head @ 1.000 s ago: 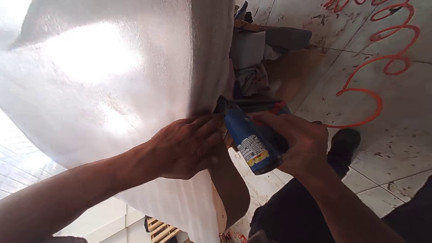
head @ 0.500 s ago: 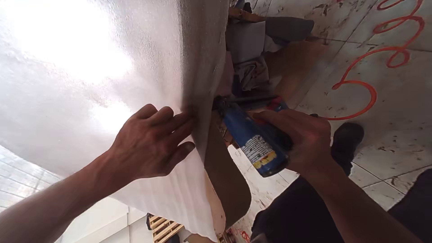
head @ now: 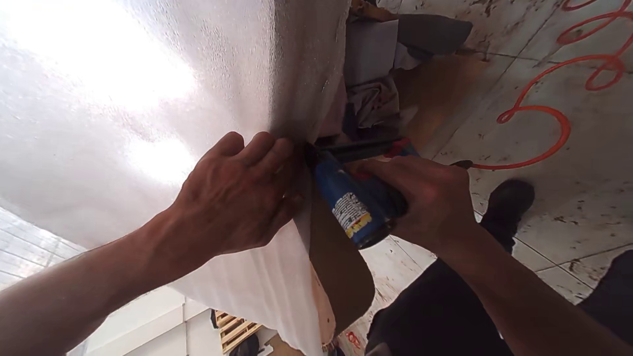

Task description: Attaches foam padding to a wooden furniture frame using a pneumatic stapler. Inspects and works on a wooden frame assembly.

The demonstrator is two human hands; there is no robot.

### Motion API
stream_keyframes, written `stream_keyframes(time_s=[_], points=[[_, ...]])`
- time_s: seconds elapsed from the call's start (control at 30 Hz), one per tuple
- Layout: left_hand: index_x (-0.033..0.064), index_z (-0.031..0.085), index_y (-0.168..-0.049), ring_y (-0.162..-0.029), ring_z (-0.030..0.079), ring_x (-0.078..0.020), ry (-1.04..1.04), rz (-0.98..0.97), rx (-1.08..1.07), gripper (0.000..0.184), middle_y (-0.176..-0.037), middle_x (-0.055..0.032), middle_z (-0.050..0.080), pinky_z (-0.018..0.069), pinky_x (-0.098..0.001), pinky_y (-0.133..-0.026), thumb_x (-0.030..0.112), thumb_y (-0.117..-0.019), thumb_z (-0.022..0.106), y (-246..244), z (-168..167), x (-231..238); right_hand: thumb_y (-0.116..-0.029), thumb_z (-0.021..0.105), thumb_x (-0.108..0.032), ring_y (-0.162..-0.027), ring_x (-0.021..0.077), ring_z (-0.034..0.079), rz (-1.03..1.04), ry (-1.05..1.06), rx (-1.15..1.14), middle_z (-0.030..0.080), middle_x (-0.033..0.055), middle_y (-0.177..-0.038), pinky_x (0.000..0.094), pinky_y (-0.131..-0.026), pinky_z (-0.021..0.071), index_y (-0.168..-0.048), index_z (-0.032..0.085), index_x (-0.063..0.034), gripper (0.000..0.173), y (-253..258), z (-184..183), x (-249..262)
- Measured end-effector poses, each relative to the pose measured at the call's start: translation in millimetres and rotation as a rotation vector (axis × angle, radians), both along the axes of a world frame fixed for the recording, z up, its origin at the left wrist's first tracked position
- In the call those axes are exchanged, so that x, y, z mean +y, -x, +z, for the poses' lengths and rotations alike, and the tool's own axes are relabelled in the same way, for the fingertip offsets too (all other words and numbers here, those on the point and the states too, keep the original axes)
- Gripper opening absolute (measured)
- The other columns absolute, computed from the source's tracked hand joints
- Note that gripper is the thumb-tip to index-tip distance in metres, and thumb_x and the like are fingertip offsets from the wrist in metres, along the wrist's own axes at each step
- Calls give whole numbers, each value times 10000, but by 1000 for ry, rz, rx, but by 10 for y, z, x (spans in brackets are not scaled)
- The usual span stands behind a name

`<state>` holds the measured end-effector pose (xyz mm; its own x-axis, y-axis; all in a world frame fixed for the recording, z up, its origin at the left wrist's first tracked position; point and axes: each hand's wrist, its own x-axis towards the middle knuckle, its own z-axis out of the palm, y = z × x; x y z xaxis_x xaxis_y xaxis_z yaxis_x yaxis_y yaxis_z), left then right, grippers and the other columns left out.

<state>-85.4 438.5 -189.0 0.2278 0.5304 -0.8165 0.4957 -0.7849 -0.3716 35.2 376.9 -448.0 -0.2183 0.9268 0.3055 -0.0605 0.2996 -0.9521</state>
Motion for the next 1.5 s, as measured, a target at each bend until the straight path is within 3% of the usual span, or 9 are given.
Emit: stream_keyframes(time_s=[0.2, 0.4, 0.6, 0.9, 1.17, 1.27, 1.37, 1.43, 1.5], points=[[63, 722, -1196, -1075, 628, -304, -212, 229, -396, 438, -1162, -162, 704, 476, -444, -888, 318, -1063, 392, 33, 304, -286, -810, 690, -348, -721, 258, 686, 4, 12, 26, 723, 100, -845, 441, -565, 511, -1134, 768, -104, 413, -166, -25, -20], [264, 559, -1269, -1396, 440, -133, -734, 558, -725, 408, -1397, 86, 536, 343, -383, -1181, 508, -948, 623, -296, 14, -2218, -858, 689, -382, -879, 204, 730, 92, 201, -53, 755, 142, -976, 436, -756, 590, -1150, 727, -51, 443, -944, 56, -81], [144, 520, -1406, -1376, 486, -282, -1054, 1010, -783, 657, -1390, -168, 554, 384, -441, -1168, 625, -960, 538, -529, -709, -2920, -828, 712, -343, -861, 157, 740, 163, 319, -281, 761, 122, -925, 386, -780, 602, -1083, 739, -38, 398, -1492, 507, -277], [66, 655, -1330, -931, 707, -296, -562, 951, -898, 435, -1015, -141, 717, 608, -428, -796, 107, -901, 600, -407, -216, -2916, -800, 739, -286, -856, 66, 730, 224, 290, -349, 765, 55, -918, 303, -785, 608, -1057, 747, -55, 346, -1808, 1137, -327], [38, 723, -1222, -742, 704, -246, -336, 1115, -489, 397, -894, -98, 690, 599, -393, -588, 97, -837, 646, -1571, 18, -2065, -775, 730, -304, -892, 185, 750, 526, 289, -191, 783, 49, -984, 470, -761, 601, -1149, 771, -132, 413, -1483, 790, 264], [110, 758, -1156, -815, 714, -194, -234, 1232, -462, 332, -918, -46, 728, 616, -384, -693, 332, -930, 660, -1566, 120, -1653, -809, 702, -333, -887, 246, 748, 661, 339, -194, 780, 47, -985, 556, -712, 575, -1160, 770, -189, 386, -1226, 522, 386], [116, 768, -1133, -1036, 692, -214, -445, 963, -429, 343, -1081, -70, 746, 568, -393, -883, 272, -996, 495, -1226, 179, -1111, -805, 680, -352, -852, 260, 746, 730, 352, -136, 777, 50, -965, 558, -662, 561, -1151, 770, -208, 385, -1070, 315, 344], [119, 700, -1281, -1371, 548, -309, -335, 792, -242, 412, -1381, -93, 663, 398, -536, -1150, 306, -1046, 417, -858, 171, -831, -805, 668, -366, -836, 242, 742, 737, 380, -61, 774, 47, -953, 536, -653, 560, -1143, 772, -200, 391, -1065, 203, 313], [138, 604, -1427, -1503, 397, -301, -167, 677, -106, 520, -1534, -65, 547, 223, -609, -1236, 410, -1073, 337, -565, 135, -652, -805, 664, -363, -817, 225, 739, 716, 393, -15, 772, 40, -933, 517, -639, 559, -1119, 773, -191, 375, -1109, 75, 310]])
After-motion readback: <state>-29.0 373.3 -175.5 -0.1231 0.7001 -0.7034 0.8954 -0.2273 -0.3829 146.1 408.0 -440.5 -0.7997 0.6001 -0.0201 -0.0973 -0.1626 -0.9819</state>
